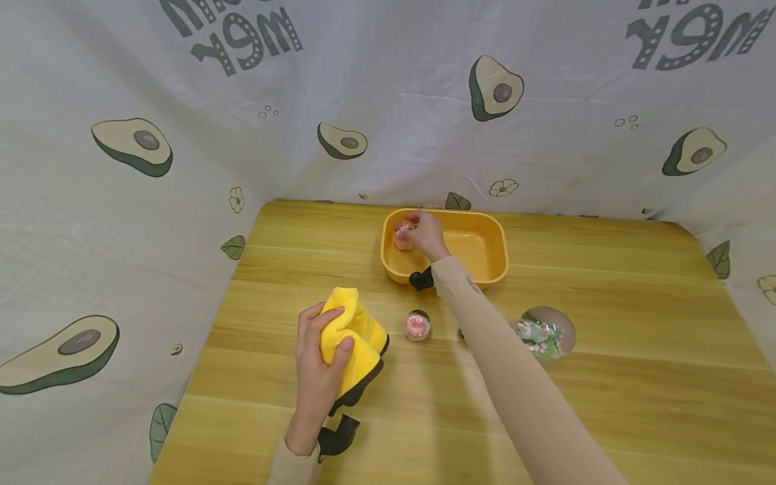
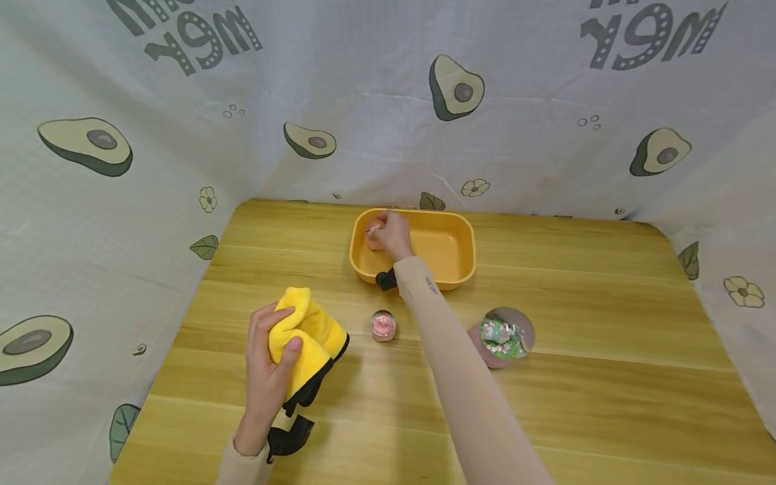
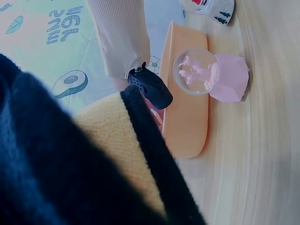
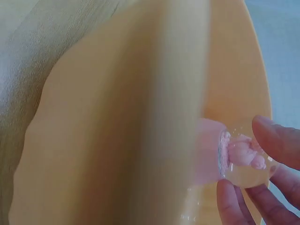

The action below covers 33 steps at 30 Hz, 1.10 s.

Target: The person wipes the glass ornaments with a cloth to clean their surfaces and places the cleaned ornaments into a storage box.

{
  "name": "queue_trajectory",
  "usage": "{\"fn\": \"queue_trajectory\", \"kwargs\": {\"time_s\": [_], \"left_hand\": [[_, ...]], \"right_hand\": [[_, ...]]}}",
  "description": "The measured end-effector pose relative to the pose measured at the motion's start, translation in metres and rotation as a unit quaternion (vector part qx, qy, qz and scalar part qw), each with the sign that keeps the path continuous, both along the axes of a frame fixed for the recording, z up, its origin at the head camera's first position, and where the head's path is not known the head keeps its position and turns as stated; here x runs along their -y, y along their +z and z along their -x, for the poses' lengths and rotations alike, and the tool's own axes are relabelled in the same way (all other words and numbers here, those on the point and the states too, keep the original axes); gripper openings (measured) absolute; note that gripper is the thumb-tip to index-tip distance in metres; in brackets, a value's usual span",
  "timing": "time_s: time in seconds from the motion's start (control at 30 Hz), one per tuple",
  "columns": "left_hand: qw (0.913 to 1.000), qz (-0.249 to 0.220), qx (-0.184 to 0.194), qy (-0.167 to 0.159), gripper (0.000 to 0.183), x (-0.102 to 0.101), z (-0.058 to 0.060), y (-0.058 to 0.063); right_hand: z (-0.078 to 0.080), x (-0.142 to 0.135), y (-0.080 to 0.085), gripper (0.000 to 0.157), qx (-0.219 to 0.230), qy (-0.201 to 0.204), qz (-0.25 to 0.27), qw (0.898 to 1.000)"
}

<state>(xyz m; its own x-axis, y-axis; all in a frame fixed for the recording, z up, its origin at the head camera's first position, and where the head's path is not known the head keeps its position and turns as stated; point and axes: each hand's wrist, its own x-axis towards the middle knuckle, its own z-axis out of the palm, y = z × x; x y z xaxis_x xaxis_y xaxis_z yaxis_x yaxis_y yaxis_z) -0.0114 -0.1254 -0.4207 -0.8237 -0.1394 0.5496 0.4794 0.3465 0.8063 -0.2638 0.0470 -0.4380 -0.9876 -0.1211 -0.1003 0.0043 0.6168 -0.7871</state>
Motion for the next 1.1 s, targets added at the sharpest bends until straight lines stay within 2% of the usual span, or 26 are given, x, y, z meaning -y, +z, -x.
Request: {"fn": "queue_trajectory", "kwargs": {"time_s": [0.23,0.43,0.7,0.9,1.1], "left_hand": [[0.9999,-0.005,0.011,-0.006,0.035,-0.001,-0.001,0.001],[1.0000,0.002,0.001,-0.004,0.035,-0.003,0.000,0.001],[0.9999,0.000,0.009,-0.006,0.035,-0.003,-0.001,0.000],[0.9999,0.005,0.011,-0.008,0.035,-0.004,0.001,0.000],[0.9999,0.008,0.010,-0.009,0.035,-0.005,0.002,-0.001]], "right_hand": [[-0.003,-0.003,-0.003,0.043,0.004,0.013,0.004,1.000],[-0.008,-0.010,0.000,0.045,0.002,0.014,0.024,1.000],[-0.017,-0.023,0.005,0.046,-0.016,0.008,0.081,0.997],[-0.030,-0.033,0.016,0.046,-0.013,0.010,0.159,0.987],[-0.048,-0.044,0.033,0.044,-0.037,0.022,0.227,0.973]]}}
